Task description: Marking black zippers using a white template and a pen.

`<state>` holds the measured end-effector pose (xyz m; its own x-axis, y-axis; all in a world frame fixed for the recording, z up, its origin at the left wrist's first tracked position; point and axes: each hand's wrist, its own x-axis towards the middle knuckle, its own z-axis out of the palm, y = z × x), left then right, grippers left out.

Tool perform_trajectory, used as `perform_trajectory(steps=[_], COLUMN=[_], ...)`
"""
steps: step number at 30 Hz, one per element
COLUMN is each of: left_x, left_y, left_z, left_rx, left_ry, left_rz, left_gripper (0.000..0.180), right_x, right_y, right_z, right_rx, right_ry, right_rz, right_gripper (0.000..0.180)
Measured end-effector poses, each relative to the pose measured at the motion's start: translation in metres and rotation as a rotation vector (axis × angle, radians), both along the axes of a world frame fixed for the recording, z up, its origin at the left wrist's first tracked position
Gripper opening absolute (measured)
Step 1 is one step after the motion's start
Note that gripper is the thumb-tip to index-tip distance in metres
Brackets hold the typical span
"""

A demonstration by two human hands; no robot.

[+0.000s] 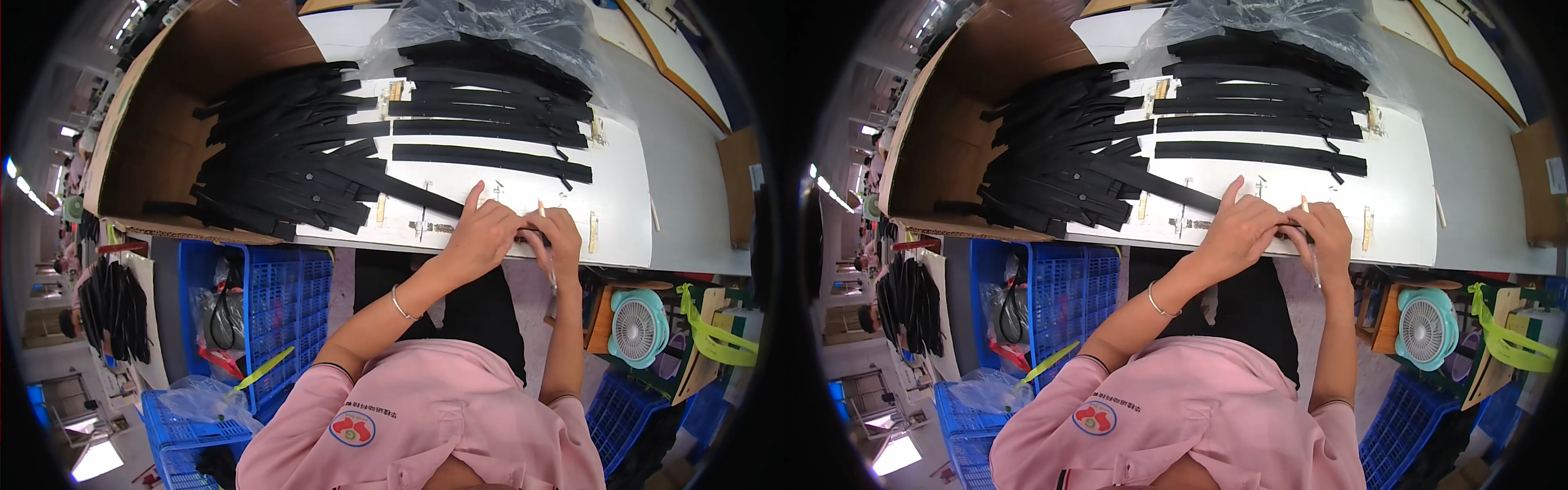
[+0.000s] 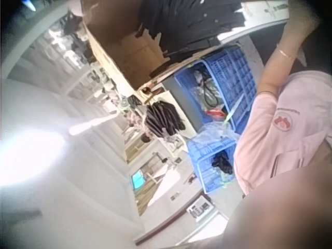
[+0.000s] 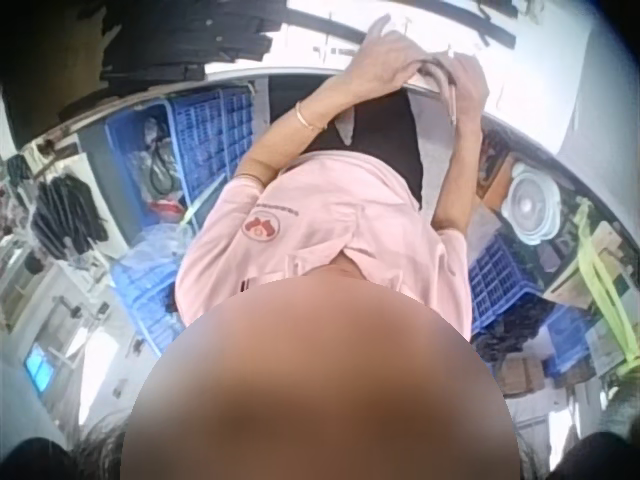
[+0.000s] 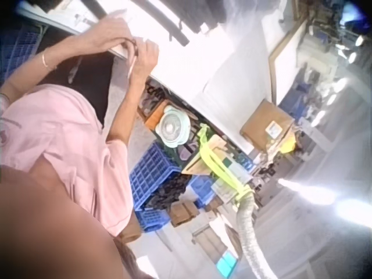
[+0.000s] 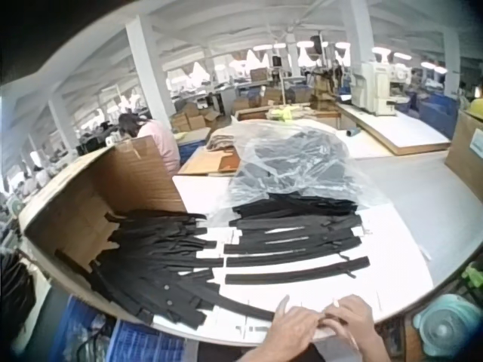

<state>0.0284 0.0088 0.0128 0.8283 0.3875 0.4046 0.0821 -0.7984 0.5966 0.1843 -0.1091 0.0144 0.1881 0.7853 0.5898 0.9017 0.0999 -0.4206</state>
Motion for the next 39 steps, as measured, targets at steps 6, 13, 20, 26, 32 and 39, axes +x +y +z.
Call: perform_trajectory(steps=[6, 13, 20, 26, 32, 39], left_x=[0.004, 0.007, 0.000, -0.021, -0.018, 0.005], left_y=[-0.001, 0.017, 0.021, 0.031, 0.033, 0.022], left_z=[0.006, 0.007, 0.014, 0.023, 0.028, 0.025], left_rx=[-0.073, -0.073, 0.047, 0.057, 0.049, 0.028], left_ry=[-0.028, -0.020, 0.059, 0.170, 0.155, 0.206], left_rz=[0.016, -0.020, -0.029, -0.003, 0.045, -0.022], left_gripper=[0.027, 0.018, 0.017, 0.018, 0.030, 0.031], right_x=[0.003, 0.003, 0.005, 0.004, 0.001, -0.012], right_y=[-0.003, -0.007, -0.003, -0.007, -0.013, -0.029], right_z=[0.000, 0.006, -0.004, -0.001, -0.008, -0.007], right_rx=[-0.046, -0.012, 0.027, 0.058, 0.052, 0.062], right_ry=[0.214, 0.287, 0.223, 0.309, 0.280, -0.193], right_rz=[-0.026, -0.078, -0.098, -0.153, -0.302, -0.708], right_gripper=[0.016, 0.009, 0.011, 0.007, 0.011, 0.031])
